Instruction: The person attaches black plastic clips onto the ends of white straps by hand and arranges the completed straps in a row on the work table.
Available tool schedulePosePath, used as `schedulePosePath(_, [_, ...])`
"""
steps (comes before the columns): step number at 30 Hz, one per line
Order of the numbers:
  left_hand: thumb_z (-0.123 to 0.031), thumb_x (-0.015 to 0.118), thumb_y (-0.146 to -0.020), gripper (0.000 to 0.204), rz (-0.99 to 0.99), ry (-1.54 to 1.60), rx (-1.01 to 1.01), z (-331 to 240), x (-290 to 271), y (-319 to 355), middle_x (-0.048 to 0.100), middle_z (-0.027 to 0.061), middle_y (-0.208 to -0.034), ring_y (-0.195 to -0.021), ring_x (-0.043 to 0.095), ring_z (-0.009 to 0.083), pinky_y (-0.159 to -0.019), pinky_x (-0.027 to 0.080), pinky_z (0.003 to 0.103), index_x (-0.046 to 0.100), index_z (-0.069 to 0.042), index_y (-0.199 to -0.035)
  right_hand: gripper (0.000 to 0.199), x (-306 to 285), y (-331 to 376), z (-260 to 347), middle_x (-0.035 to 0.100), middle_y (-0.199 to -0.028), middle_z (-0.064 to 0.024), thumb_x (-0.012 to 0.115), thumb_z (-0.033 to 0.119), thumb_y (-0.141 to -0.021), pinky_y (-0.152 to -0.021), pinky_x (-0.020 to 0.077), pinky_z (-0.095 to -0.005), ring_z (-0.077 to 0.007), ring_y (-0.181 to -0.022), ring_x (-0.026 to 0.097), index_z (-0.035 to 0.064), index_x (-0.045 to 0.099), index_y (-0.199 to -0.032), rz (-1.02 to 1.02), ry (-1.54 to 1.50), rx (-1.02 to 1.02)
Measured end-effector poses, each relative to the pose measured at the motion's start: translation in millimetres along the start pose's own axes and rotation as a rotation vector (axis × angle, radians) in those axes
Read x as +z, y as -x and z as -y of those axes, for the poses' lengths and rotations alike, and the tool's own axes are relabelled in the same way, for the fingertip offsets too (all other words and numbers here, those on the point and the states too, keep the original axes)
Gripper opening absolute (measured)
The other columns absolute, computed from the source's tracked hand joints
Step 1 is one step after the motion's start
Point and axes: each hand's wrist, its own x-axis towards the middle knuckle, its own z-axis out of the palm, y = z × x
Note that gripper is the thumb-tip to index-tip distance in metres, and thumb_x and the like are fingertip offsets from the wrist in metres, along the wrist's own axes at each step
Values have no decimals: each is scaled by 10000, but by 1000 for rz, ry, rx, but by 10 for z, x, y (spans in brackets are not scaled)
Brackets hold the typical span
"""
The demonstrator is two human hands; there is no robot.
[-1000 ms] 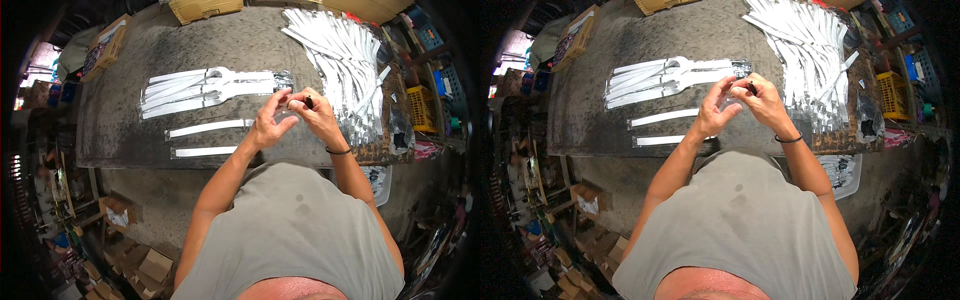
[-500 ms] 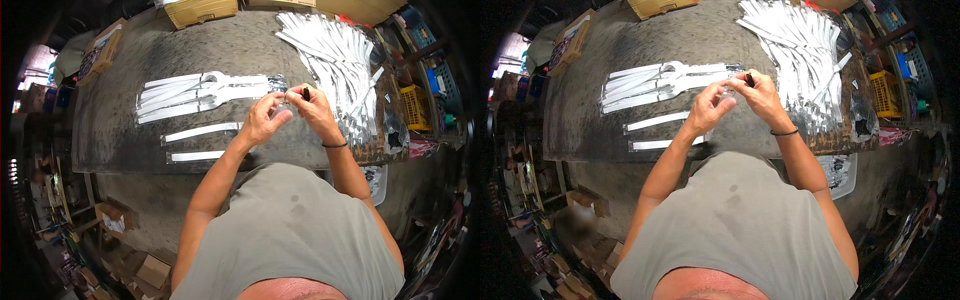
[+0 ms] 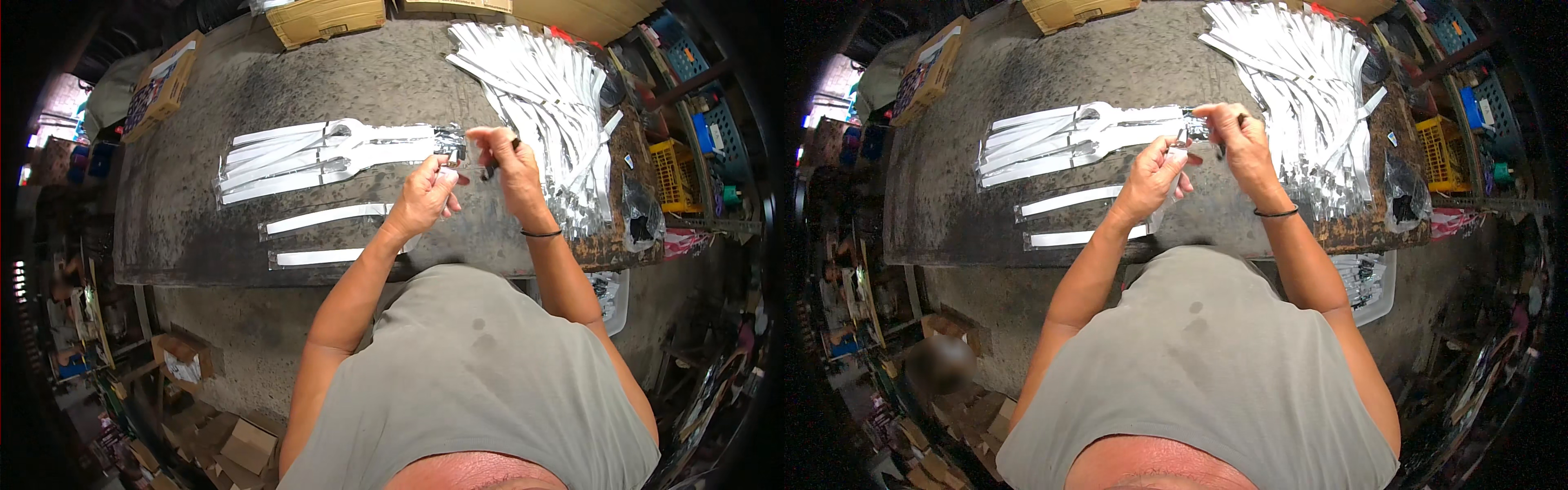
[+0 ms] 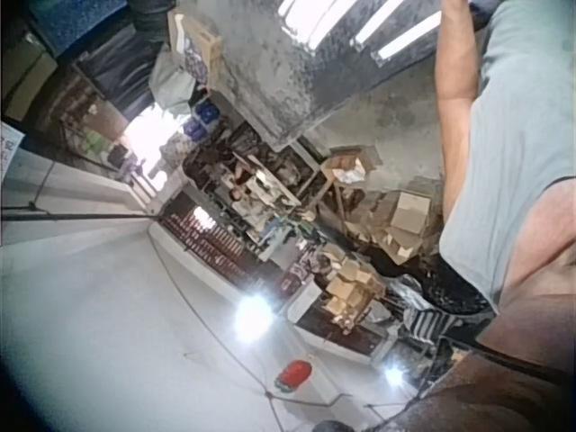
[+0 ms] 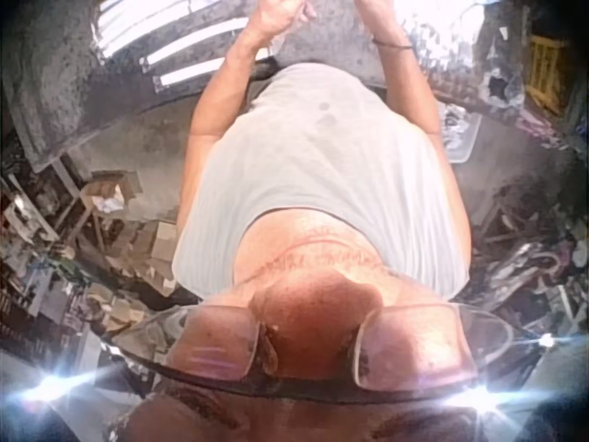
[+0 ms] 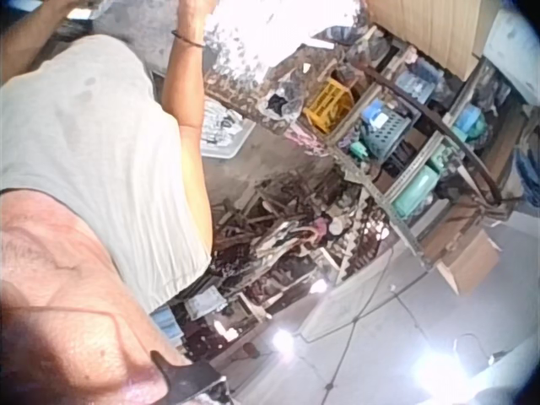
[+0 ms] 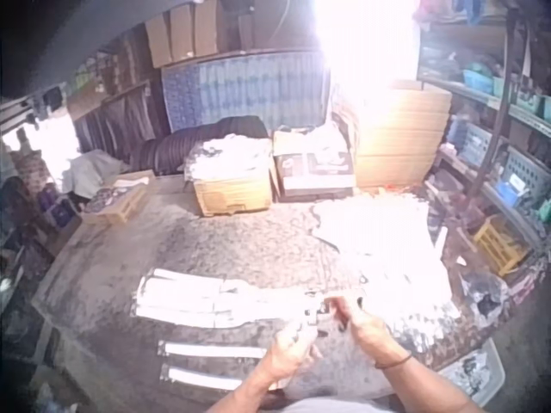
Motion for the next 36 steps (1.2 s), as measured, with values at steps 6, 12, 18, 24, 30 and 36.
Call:
schedulePosePath(6, [-149, 457, -931, 282, -7, 94, -39, 14, -13, 8, 621, 125, -937, -613, 566, 106, -524, 466, 226, 478, 15, -1159, 628, 23, 1, 197, 548, -1072, -81, 296, 513, -956, -894, 396, -304, -147, -1005, 499, -18, 586, -1124, 40, 184, -392])
schedulePosePath(12, [-27, 399, -864, 311, 43, 91, -65, -38, -21, 23, 625, 137, -904, -586, 552, 117, -503, 447, 223, 474, 37, -1159, 544, 73, 15, 190, 502, -1088, -83, 399, 490, -935, -837, 418, -292, -164, -962, 496, 36, 608, -1152, 227, 199, -431])
schedulePosePath(18, [15, 412, -812, 318, 73, 80, -127, -74, -68, 62, 629, 129, -848, -580, 543, 133, -497, 440, 248, 501, 37, -1116, 384, 28, -13, 310, 505, -1136, -102, 459, 363, -942, -808, 453, -301, -192, -945, 527, 94, 607, -1173, 497, 360, -397])
schedulePosePath(24, [-65, 511, -846, 137, 210, 39, -79, -134, 30, 80, 619, 84, -804, -619, 574, 130, -516, 447, 262, 606, -13, -929, 337, 106, 7, 261, 457, -1259, -136, 504, 262, -903, -898, 436, -381, -296, -1127, 458, 142, 588, -1207, 634, 606, -343])
schedulePosePath(30, [-334, 584, -889, 337, 259, -53, -44, -100, 1, 232, 586, 5, -709, -602, 521, 89, -544, 441, 251, 612, -11, -984, 807, 60, 161, 215, 365, -1365, -129, 629, 613, -709, -975, 374, -396, -291, -1218, 399, 139, 449, -1336, 644, 423, -247])
schedulePosePath(36, [-394, 591, -872, 409, 324, -98, 34, 80, 36, 304, 651, 17, -776, -574, 517, 54, -539, 456, 219, 610, -22, -1043, 769, -103, 537, -409, 431, -1302, -98, 499, 654, -802, -907, 396, -336, -196, -1190, 423, 81, 450, -1312, 259, 76, 26])
